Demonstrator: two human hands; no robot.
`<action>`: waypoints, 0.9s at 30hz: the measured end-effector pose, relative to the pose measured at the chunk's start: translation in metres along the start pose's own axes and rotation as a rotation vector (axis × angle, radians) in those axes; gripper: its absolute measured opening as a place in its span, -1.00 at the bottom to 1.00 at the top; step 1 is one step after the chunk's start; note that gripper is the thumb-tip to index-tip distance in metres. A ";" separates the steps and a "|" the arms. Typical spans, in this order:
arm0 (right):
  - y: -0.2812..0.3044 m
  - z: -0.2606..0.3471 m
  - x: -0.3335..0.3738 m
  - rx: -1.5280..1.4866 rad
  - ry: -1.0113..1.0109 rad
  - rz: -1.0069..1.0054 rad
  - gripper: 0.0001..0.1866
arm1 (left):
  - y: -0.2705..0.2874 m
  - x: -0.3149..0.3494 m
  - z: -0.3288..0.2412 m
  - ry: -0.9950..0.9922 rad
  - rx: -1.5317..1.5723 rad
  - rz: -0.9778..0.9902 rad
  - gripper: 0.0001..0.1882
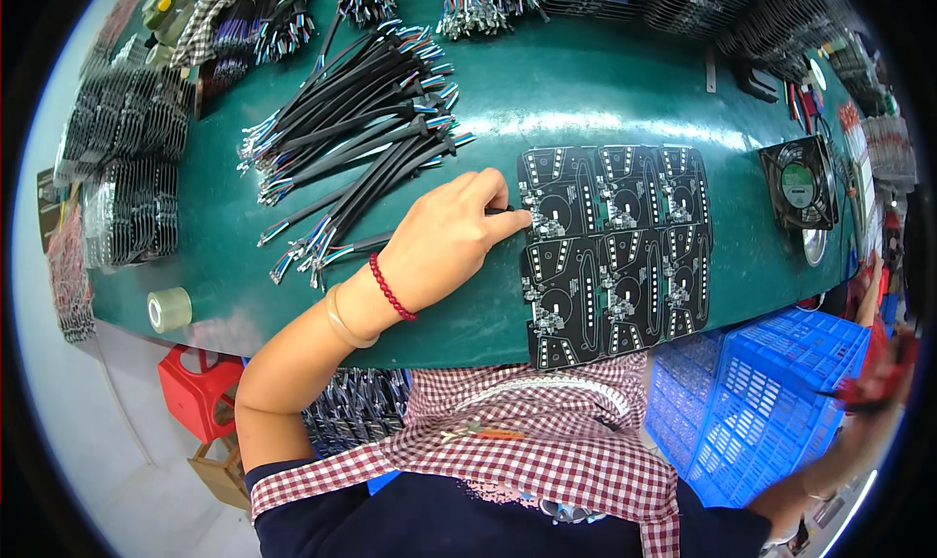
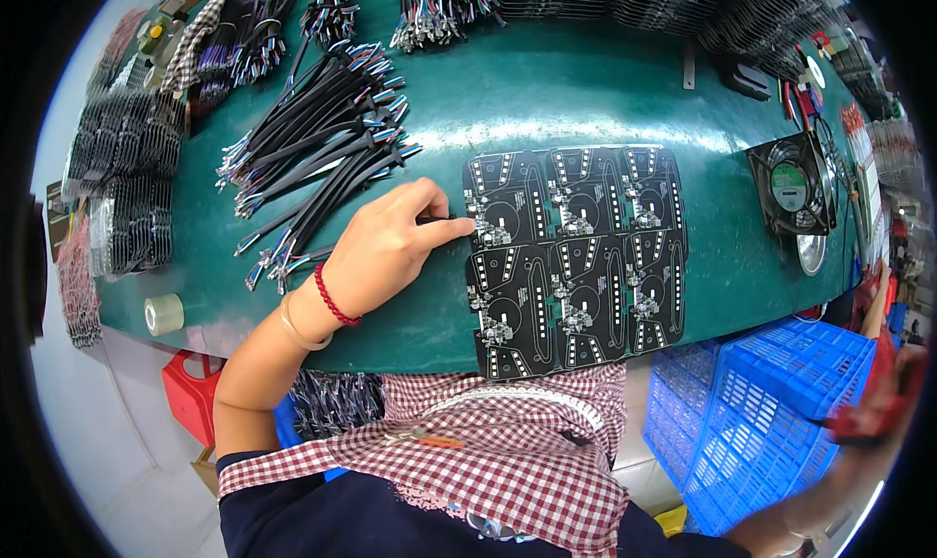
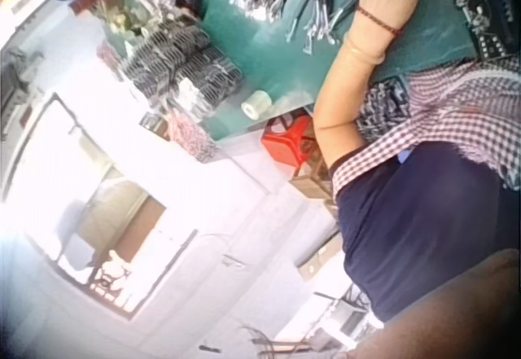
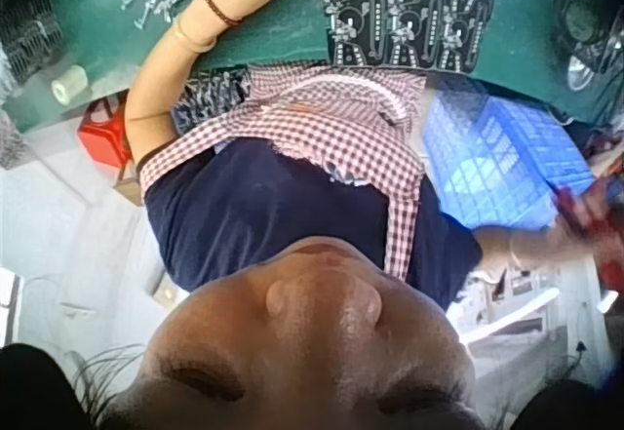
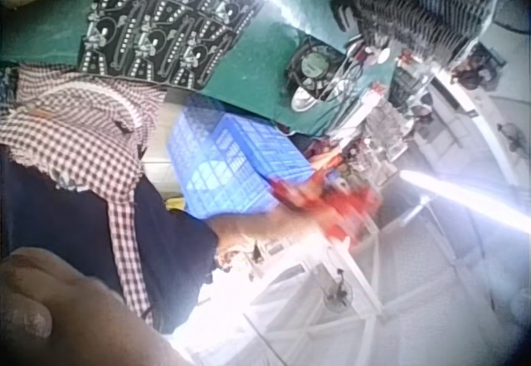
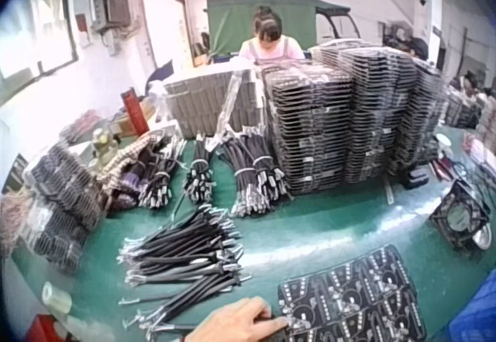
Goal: The person solders electrical wires onto LED circuit boards using a soldering iron and solder wire.
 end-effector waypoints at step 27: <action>-0.268 -0.139 0.185 0.053 -0.291 0.756 -0.71 | -0.001 -0.007 -0.012 0.006 -0.136 0.035 -0.74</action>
Point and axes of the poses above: each hand's wrist, its own x-axis away from the middle knuckle, its own y-axis out of the back of the hand, z = x × y, the point moved 8 cm from there along -x, towards the middle knuckle, and after that the axes turned 3 degrees about z, right-handed, at the moved point
